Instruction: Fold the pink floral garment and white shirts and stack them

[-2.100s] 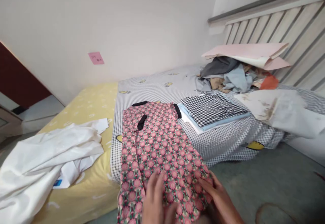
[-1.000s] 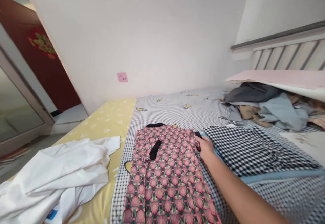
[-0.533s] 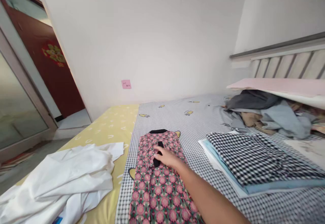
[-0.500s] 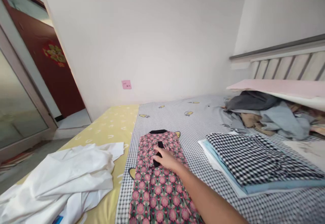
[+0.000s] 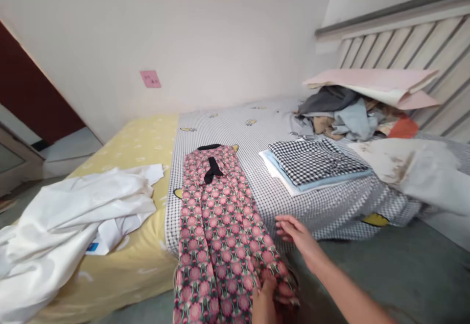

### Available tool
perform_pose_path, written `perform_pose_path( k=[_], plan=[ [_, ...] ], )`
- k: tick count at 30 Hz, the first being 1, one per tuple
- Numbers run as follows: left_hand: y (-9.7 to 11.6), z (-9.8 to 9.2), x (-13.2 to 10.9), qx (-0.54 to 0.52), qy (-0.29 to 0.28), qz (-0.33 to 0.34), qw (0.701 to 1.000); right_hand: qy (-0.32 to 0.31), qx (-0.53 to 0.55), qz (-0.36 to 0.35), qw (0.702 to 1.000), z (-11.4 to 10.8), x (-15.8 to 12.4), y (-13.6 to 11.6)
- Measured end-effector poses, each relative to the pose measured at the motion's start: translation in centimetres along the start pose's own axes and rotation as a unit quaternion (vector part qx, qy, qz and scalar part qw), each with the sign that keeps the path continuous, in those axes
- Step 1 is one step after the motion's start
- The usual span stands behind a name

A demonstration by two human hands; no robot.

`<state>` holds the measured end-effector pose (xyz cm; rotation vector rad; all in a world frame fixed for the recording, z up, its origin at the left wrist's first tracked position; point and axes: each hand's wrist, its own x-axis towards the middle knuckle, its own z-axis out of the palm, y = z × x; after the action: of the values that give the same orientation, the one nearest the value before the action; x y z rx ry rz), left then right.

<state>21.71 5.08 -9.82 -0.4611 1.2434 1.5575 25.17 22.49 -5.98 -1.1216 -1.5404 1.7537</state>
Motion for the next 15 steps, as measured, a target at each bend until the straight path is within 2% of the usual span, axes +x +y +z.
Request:
perform_pose_path(
  k=[3,6,10,15],
  plan=[
    [0.0,0.3,-0.3,-0.017,-0.013,0.030,0.999,-0.044,0.034,0.097,0.994,-1.7,-3.6,1.9],
    [0.8,0.2,-1.9,-0.010,0.006,0.032,0.999,-0.101,0.089,0.141,0.981,-1.9,-5.7,2.5],
    [2.1,0.1,-3.8,0.003,0.024,0.033,0.999,-0.140,0.089,0.142,0.976,-1.0,-6.3,2.6],
    [2.6,-0.1,-4.2,0.017,0.029,0.023,0.999,-0.148,0.040,0.130,0.980,0.0,-5.9,2.8]
  ],
)
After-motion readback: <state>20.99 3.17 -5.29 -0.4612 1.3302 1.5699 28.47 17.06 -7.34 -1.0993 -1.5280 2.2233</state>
